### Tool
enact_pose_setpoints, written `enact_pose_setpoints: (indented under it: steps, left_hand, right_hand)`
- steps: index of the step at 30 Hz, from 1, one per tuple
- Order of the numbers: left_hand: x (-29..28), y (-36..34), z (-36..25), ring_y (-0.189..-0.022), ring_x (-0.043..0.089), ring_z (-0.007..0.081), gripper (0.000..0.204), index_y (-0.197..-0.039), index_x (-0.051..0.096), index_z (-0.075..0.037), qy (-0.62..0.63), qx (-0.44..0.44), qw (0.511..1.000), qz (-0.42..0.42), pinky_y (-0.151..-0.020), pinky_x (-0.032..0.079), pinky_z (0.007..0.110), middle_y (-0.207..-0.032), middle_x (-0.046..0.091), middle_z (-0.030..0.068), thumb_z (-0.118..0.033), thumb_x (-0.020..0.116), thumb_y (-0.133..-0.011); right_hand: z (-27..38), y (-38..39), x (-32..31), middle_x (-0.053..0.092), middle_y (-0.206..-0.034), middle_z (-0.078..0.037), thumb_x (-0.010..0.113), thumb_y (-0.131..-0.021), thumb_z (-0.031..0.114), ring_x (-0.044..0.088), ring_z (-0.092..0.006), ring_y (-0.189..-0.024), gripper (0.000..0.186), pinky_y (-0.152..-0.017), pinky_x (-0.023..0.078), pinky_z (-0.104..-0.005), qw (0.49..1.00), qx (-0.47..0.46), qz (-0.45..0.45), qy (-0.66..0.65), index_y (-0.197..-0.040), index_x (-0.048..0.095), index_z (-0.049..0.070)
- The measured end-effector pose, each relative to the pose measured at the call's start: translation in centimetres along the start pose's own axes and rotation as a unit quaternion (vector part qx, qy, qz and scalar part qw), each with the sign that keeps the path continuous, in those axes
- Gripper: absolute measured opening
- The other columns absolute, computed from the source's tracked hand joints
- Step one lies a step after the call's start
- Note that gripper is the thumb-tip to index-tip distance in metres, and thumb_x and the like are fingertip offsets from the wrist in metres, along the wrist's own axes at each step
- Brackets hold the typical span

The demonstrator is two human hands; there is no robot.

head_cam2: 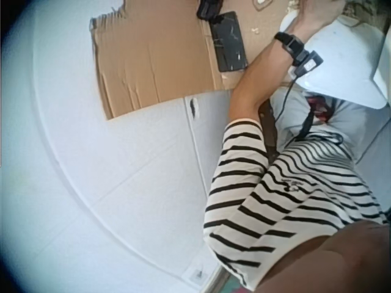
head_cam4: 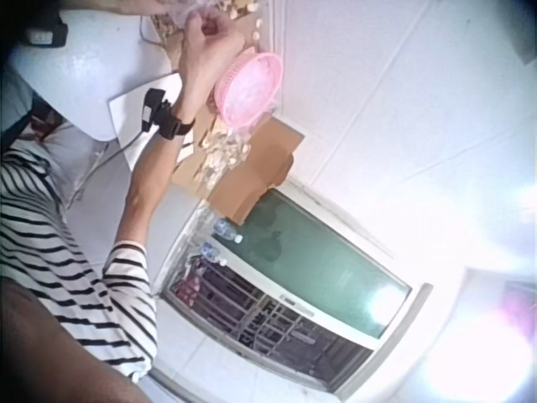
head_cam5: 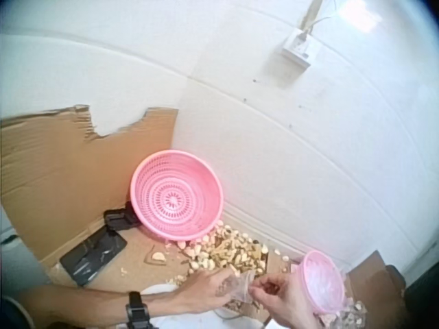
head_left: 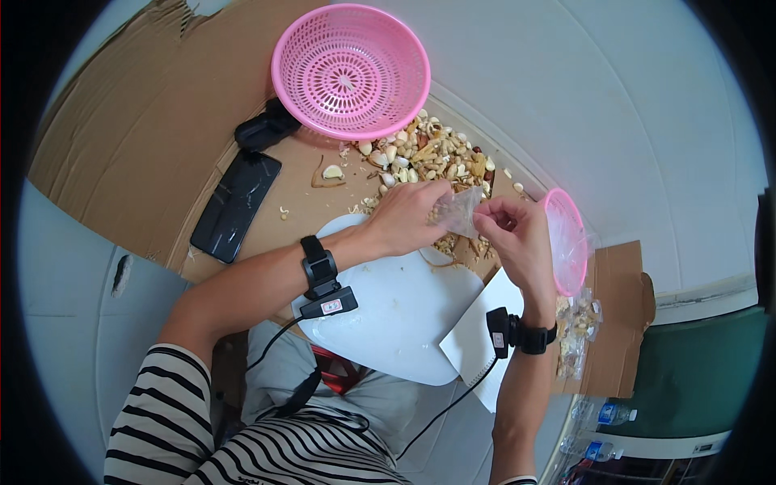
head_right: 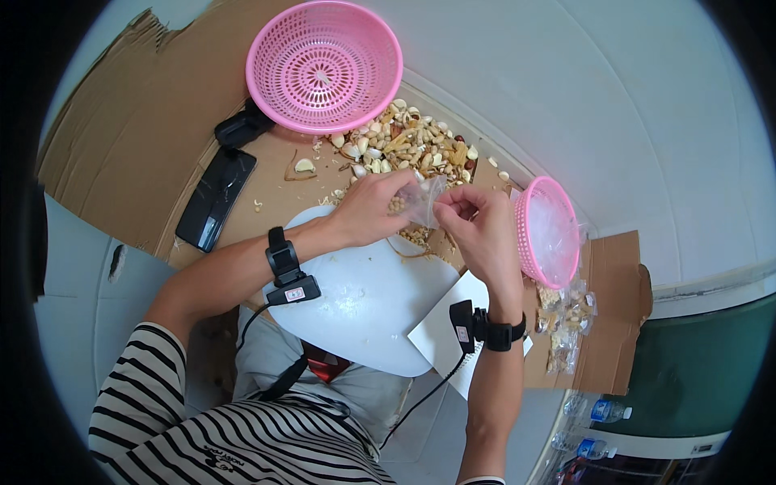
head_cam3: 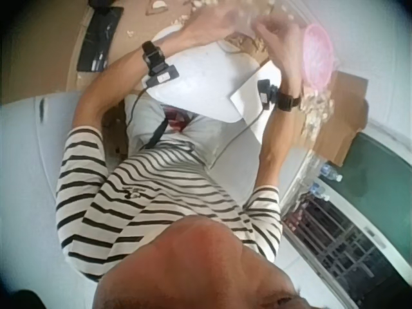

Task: Sorting and bagging food items into small plastic bags.

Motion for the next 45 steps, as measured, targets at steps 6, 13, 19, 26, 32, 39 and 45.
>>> enact_pose_setpoints:
  steps: [6,13,19,26,32,39,45]
  left_hand:
    - [-0.1,0.0,-0.4,-0.087,0.071,0.0436,0.033,-0.105,0.063,-0.001,-0.005,0.003,1.0,0.019,-0.076,0.054,0.053,-0.092,0.072,0.0207,-0.025,0.078,-0.089]
    - [0.0,0.0,0.1,-0.093,0.076,0.0371,0.033,-0.104,0.065,0.0,-0.002,-0.021,1.0,0.011,-0.081,0.058,0.046,-0.096,0.075,0.0197,-0.028,0.08,-0.095]
    - [0.1,0.0,0.2,-0.095,0.076,0.0358,0.033,-0.106,0.066,0.0,-0.003,-0.037,0.999,0.023,-0.084,0.059,0.045,-0.098,0.076,0.0187,-0.029,0.079,-0.096]
    - [0.0,-0.1,-0.2,-0.094,0.075,0.0363,0.035,-0.108,0.065,0.0,-0.019,-0.041,0.998,0.04,-0.082,0.058,0.046,-0.098,0.075,0.0195,-0.031,0.078,-0.096]
    - [-0.1,0.0,-0.3,-0.091,0.075,0.0372,0.036,-0.108,0.065,0.0,-0.02,-0.023,0.999,0.024,-0.08,0.057,0.046,-0.097,0.074,0.0197,-0.031,0.079,-0.096]
    - [0.0,0.0,0.0,-0.09,0.075,0.0385,0.036,-0.107,0.065,0.0,-0.02,-0.008,1.0,0.021,-0.078,0.057,0.047,-0.096,0.074,0.0206,-0.03,0.08,-0.095]
    - [0.1,0.1,-0.3,-0.087,0.071,0.045,0.036,-0.105,0.063,0.0,-0.001,0.004,1.0,0.013,-0.076,0.054,0.053,-0.092,0.072,0.0225,-0.03,0.079,-0.091]
  right_hand:
    - [-2.1,-0.6,0.5,0.071,-0.076,0.0,0.075,-0.095,0.005,0.06,-0.005,-0.068,0.012,-0.062,0.049,-0.0265,0.999,-0.043,0.017,0.017,-0.098,0.077,-0.007]
    - [-8.5,0.4,-2.7,0.077,-0.079,-0.012,0.078,-0.093,0.006,0.073,-0.0176,-0.072,0.014,-0.069,0.057,-0.0331,0.989,0.027,-0.106,0.102,-0.098,0.08,-0.006]
    - [-10.3,1.3,-0.7,0.078,-0.08,-0.018,0.077,-0.09,0.005,0.075,-0.0266,-0.071,0.014,-0.07,0.058,-0.038,0.969,0.027,-0.049,0.242,-0.099,0.081,-0.005]
    - [-9.6,1.1,0.2,0.079,-0.085,-0.021,0.075,-0.084,0.002,0.078,-0.0353,-0.077,0.015,-0.075,0.06,-0.0434,0.95,0.008,-0.041,0.31,-0.097,0.081,-0.004]
    - [-8.8,0.3,0.7,0.076,-0.084,-0.027,0.072,-0.08,0.004,0.076,-0.0456,-0.081,0.013,-0.082,0.062,-0.0525,0.933,0.03,-0.008,0.36,-0.088,0.081,-0.002]
    - [-9.0,0.0,0.2,0.075,-0.078,-0.025,0.078,-0.075,0.007,0.075,-0.039,-0.074,0.013,-0.075,0.061,-0.0462,0.953,0.046,0.0,0.301,-0.084,0.078,-0.003]
    - [-7.1,0.5,-3.5,0.071,-0.077,-0.001,0.075,-0.083,0.0,0.064,-0.0071,-0.069,0.008,-0.064,0.051,-0.0252,0.995,0.074,-0.054,0.028,-0.09,0.075,-0.002]
Point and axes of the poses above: each hand's wrist, its own y-axis away from the middle knuckle, its own x-axis out of the palm, z = x × y, the point moved 5 cm from there along -y, towards the middle knuckle
